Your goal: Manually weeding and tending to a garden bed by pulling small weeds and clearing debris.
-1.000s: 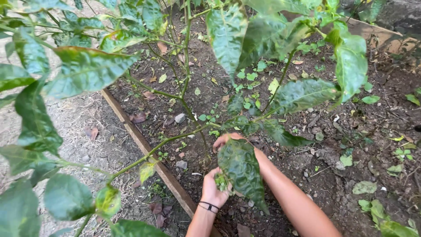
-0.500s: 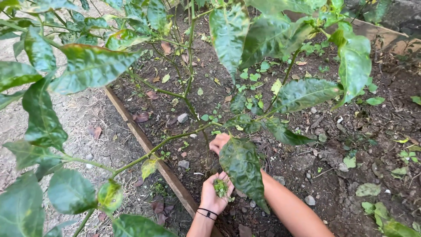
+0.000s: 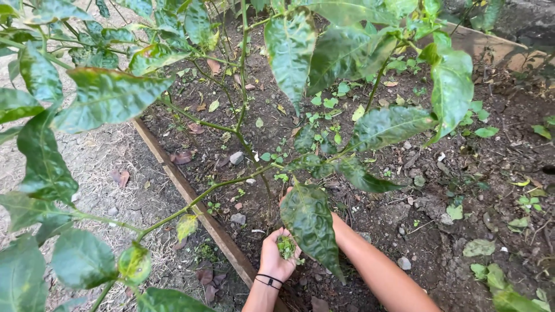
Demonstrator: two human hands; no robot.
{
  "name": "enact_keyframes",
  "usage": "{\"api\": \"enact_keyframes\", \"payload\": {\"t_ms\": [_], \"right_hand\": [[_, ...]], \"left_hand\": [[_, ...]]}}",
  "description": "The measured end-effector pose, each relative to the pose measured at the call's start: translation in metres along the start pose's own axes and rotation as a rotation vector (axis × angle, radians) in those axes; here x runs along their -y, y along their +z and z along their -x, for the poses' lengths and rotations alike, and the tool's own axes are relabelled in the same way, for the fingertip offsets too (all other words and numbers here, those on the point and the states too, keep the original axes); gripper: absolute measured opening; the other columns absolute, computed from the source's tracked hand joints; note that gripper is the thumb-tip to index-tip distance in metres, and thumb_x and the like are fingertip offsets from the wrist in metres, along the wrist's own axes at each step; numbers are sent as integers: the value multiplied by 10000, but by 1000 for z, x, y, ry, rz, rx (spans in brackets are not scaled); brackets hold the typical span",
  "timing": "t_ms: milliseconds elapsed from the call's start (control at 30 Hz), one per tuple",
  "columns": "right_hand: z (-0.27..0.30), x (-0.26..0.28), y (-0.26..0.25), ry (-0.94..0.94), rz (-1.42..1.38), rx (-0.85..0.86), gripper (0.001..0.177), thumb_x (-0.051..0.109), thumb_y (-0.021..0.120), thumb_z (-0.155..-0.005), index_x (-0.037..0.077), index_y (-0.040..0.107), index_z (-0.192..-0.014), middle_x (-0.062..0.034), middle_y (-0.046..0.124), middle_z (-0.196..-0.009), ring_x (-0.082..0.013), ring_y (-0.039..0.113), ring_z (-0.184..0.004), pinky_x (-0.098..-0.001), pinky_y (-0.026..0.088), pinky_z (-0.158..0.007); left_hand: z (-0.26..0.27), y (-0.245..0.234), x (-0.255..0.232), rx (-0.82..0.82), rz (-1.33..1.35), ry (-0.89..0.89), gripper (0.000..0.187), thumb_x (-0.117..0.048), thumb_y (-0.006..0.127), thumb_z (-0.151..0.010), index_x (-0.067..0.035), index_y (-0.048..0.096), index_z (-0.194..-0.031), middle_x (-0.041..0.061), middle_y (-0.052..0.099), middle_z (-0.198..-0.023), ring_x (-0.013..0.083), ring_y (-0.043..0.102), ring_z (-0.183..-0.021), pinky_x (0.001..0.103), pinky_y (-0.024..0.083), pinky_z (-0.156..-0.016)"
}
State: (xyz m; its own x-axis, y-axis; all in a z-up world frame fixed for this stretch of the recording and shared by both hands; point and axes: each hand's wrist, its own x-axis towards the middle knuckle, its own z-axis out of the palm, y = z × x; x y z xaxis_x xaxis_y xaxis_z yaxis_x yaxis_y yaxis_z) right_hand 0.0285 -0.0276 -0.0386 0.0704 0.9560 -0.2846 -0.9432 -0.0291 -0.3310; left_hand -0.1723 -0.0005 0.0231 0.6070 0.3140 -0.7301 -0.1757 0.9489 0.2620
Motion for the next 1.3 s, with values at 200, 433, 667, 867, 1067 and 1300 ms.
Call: {"api": "enact_keyframes", "payload": {"t_ms": [200,433,667,867,1067,1300], "right_hand": [[2,-2,-13,-72,-25,15,233,294,655,-1000,71,718,-1028,-27,713,-927,-144,663,-808,-307,570,-730],[97,73,185,-371,1750,-304,221,264,661,-903,59,678,-985,-107,736,-883,-243,713,-842,-410,562,-807],[125,87,180,-188,2060,-52,167,164,664,-864,39,716,-962,-165,766,-972,-338,733,-934,-459,578,-820],[157,134,213,-40,1936,-563,121,243,722,-878,142,779,-914,-120,796,-888,-280,780,-862,-424,606,-838],[155,167,134,46,2151,-867,203,214,742,-865,231,805,-1057,-72,772,-1070,-264,730,-1031,-423,569,-942],[148,159,113,52,2024,-872,217,277,698,-920,227,785,-1113,-44,779,-1102,-242,731,-1062,-420,553,-978]], "left_hand": [[32,39,-2,-64,87,-27,195,-204,476,-1002,-83,546,-867,87,654,-871,245,659,-829,403,602,-766],[39,73,-5,60,-40,-63,414,-233,340,-965,-8,654,-1114,140,712,-1089,249,707,-952,437,610,-823],[-62,54,23,469,131,60,300,-263,458,-1098,-52,623,-1234,104,669,-1228,242,670,-1099,405,574,-970],[-10,100,22,426,214,-97,532,-376,429,-1046,77,619,-1250,208,684,-1191,330,691,-1067,408,592,-943],[-40,82,27,308,235,-117,336,-289,458,-1016,-31,654,-1106,153,727,-1105,327,710,-1015,436,608,-875],[-80,72,34,165,94,-122,293,-260,479,-979,-64,694,-944,80,730,-932,244,703,-841,344,601,-717]]}}
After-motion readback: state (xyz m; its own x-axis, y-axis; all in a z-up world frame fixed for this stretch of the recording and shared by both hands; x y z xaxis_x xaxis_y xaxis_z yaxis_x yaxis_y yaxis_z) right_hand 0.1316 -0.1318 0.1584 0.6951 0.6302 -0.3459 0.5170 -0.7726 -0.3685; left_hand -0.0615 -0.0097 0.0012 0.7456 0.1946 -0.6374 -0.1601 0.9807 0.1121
